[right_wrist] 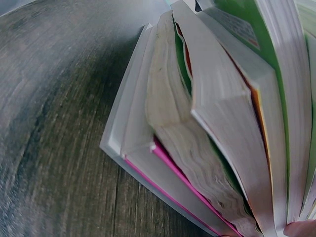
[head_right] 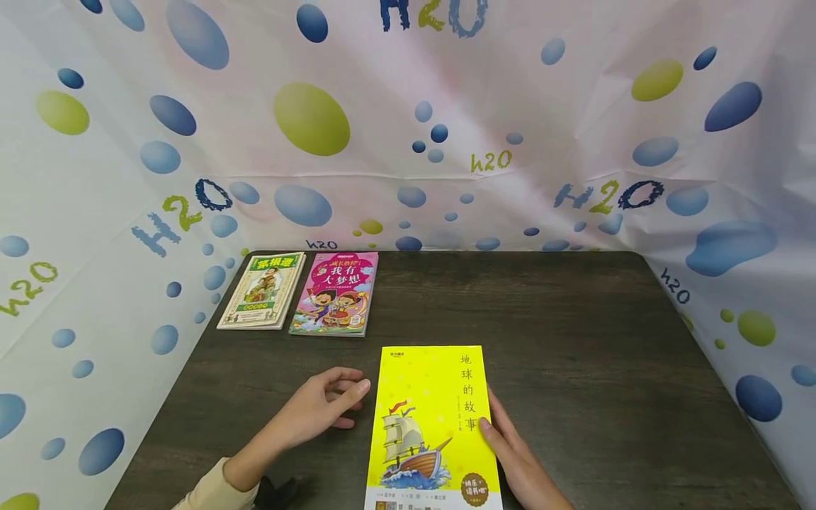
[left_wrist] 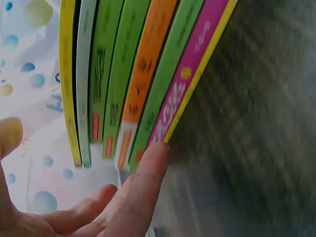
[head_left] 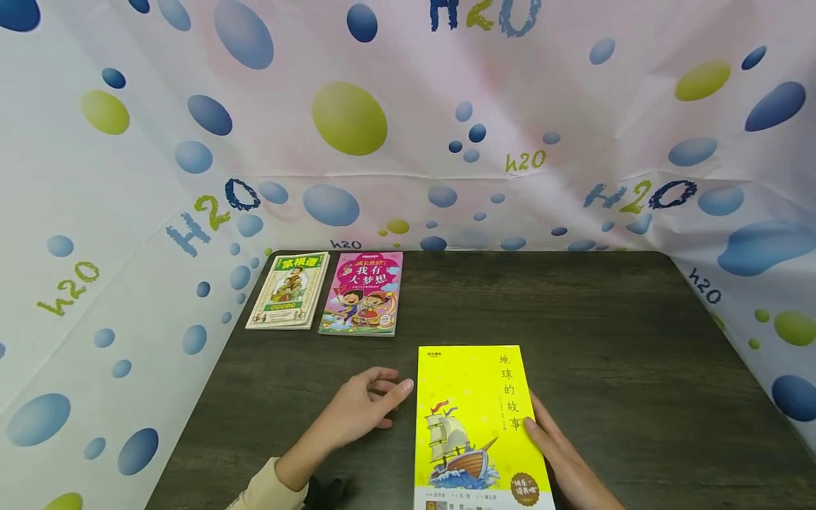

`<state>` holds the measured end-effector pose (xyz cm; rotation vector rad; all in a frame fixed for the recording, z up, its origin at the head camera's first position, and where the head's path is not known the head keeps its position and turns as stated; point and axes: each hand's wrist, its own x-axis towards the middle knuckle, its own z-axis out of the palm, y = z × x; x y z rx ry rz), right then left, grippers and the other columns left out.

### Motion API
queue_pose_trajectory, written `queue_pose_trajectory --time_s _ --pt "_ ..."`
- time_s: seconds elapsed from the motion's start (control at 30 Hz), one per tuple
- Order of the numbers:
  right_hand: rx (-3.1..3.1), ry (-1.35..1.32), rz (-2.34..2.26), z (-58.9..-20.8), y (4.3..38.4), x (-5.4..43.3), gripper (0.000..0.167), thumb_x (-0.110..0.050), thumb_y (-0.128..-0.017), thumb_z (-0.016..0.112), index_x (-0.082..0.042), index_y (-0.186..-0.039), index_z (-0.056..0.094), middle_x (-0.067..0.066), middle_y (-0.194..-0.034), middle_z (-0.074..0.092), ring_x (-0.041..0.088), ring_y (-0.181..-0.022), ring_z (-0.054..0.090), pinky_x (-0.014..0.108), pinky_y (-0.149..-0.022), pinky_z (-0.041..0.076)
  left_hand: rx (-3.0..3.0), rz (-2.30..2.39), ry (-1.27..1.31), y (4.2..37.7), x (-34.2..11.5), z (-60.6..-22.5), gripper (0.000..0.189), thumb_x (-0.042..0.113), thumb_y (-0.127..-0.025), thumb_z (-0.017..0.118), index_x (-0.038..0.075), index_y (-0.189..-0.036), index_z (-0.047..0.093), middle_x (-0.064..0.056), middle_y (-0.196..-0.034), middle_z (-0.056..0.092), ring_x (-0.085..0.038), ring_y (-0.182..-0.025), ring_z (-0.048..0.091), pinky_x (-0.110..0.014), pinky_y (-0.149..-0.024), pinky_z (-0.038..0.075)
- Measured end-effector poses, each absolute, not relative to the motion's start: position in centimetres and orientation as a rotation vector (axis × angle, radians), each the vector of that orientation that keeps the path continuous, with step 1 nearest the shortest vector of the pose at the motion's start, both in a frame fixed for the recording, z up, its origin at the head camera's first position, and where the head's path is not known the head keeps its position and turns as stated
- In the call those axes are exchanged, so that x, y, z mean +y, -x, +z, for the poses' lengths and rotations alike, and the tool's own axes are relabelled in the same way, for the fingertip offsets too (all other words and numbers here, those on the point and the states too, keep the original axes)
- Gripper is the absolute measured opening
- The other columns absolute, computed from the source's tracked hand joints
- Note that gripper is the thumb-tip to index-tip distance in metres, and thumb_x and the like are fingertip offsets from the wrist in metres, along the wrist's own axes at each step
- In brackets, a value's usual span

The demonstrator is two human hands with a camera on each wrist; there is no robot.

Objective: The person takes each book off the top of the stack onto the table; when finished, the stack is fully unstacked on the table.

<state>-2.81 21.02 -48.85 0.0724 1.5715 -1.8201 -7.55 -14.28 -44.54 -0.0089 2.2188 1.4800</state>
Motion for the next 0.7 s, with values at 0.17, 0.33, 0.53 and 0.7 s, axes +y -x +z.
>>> queue_pose_trajectory --time_s 0.17,0.33,0.53,0.7 --pt "1.593 -0.054 -1.82 -48.9 2.8 20.9 0.077 -0.048 -0.115 0.031 -0.025 -0.167 -0.021 0.006 -0.15 0.055 0.023 -0.123 0.066 0.034 -0.1 0.054 2.153 1.479 -0.025 6.2 -13.3 -44.7 0.079 0.057 -0.098 0.069 0.0 -0.149 0.052 -0.013 -0.127 0.07 -0.026 -0.104 0.075 -0.039 -0.073 0.067" --pt "1.625 -0.057 -1.812 -48.8 2.7 20.8 0.077 -0.049 -0.115 0.031 -0.024 -0.168 -0.02 0.007 -0.153 0.053 0.023 -0.124 0.066 0.034 -0.1 0.053 2.138 1.447 -0.037 5.3 -12.3 -44.9 0.079 0.054 -0.096 0.073 0.0 -0.15 0.051 -0.013 -0.128 0.069 -0.022 -0.098 0.075 -0.039 -0.07 0.067" --pt "1.63 -0.06 -1.82 -48.9 2.6 20.8 0.076 -0.048 -0.115 0.031 -0.025 -0.168 -0.02 0.013 -0.158 0.046 0.024 -0.124 0.066 0.035 -0.1 0.053 2.214 1.348 -0.091 4.3 -11.5 -44.8 0.082 0.059 -0.094 0.073 0.0 -0.147 0.052 -0.009 -0.124 0.07 -0.016 -0.097 0.073 -0.038 -0.074 0.065" --pt "1.628 -0.067 -1.822 -48.9 2.6 20.7 0.078 -0.049 -0.115 0.032 -0.025 -0.168 -0.019 0.014 -0.158 0.047 0.025 -0.123 0.066 0.035 -0.1 0.054 2.278 1.256 -0.125 3.4 -10.8 -44.9 0.084 0.064 -0.094 0.07 0.007 -0.152 0.049 -0.005 -0.128 0.067 -0.015 -0.099 0.069 -0.044 -0.082 0.062"
